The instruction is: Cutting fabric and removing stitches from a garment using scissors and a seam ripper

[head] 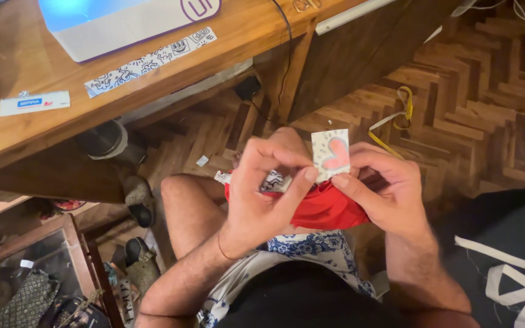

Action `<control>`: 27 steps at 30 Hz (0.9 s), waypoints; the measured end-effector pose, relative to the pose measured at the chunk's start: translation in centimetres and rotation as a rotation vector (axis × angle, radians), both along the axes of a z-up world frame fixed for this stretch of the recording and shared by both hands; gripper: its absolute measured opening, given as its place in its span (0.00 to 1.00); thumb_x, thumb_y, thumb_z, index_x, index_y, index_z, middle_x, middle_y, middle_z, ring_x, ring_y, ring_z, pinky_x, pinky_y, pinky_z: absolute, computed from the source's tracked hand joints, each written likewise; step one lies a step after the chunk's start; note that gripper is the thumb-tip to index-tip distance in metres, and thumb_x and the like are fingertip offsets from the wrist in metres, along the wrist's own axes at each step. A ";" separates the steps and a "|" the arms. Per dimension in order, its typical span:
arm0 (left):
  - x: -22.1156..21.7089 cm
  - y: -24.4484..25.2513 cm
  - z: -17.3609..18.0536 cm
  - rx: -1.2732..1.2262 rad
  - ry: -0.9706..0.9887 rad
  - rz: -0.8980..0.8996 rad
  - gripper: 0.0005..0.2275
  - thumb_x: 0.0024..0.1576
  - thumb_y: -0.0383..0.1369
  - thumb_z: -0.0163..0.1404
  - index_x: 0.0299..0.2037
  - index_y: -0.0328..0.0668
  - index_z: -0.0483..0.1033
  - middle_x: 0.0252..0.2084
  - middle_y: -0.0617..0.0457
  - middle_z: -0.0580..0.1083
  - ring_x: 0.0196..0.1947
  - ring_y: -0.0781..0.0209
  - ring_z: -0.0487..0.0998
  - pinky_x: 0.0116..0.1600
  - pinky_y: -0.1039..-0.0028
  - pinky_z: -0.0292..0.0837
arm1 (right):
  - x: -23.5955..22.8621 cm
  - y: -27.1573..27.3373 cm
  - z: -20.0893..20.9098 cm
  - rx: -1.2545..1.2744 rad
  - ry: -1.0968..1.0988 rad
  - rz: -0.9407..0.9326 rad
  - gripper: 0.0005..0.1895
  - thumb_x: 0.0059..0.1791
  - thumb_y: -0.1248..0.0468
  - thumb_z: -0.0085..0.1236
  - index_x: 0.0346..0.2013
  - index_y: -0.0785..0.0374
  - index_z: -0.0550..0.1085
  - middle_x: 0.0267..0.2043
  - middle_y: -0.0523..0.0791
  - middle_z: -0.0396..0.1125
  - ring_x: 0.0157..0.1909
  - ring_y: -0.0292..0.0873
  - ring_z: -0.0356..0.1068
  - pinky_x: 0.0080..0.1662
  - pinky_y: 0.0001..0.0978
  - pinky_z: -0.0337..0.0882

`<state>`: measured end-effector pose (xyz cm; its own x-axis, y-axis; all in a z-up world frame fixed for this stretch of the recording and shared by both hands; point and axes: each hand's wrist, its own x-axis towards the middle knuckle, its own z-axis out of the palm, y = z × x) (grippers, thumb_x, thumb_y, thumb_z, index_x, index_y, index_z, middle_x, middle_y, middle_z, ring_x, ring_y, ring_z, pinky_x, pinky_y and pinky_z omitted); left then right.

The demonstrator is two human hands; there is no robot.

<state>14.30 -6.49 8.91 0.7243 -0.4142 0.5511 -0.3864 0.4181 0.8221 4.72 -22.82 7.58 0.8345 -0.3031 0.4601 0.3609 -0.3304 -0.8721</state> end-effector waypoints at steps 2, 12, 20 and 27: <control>1.3 1.0 0.7 0.086 -0.092 0.039 0.12 0.57 0.25 0.60 0.46 0.37 0.71 0.36 0.51 0.81 0.32 0.64 0.78 0.43 0.75 0.75 | 0.0 0.1 0.1 0.012 0.009 0.015 0.08 0.46 0.69 0.66 0.24 0.70 0.76 0.26 0.49 0.69 0.28 0.36 0.64 0.30 0.24 0.68; 3.4 0.7 2.7 0.225 0.289 -0.463 0.24 0.61 0.28 0.56 0.66 0.40 0.61 0.37 0.56 0.76 0.17 0.81 0.56 0.24 0.88 0.51 | -0.7 -0.8 1.2 -0.012 0.167 0.114 0.07 0.49 0.67 0.63 0.39 0.65 0.77 0.37 0.45 0.73 0.33 0.32 0.67 0.32 0.16 0.63; 3.0 1.2 0.4 0.058 0.021 -0.449 0.15 0.69 0.28 0.48 0.64 0.37 0.62 0.43 0.52 0.74 0.43 0.63 0.75 0.55 0.73 0.73 | -1.6 -0.5 3.7 -0.108 0.177 0.051 0.05 0.47 0.72 0.63 0.38 0.68 0.77 0.38 0.50 0.74 0.36 0.38 0.72 0.37 0.20 0.70; 3.0 2.4 0.8 0.361 -0.862 -0.068 0.24 0.63 0.44 0.66 0.63 0.45 0.71 0.45 0.57 0.70 0.46 0.58 0.72 0.53 0.67 0.64 | -1.9 0.3 4.8 -0.408 0.050 -0.077 0.03 0.47 0.71 0.64 0.34 0.69 0.78 0.36 0.51 0.73 0.36 0.42 0.72 0.40 0.26 0.70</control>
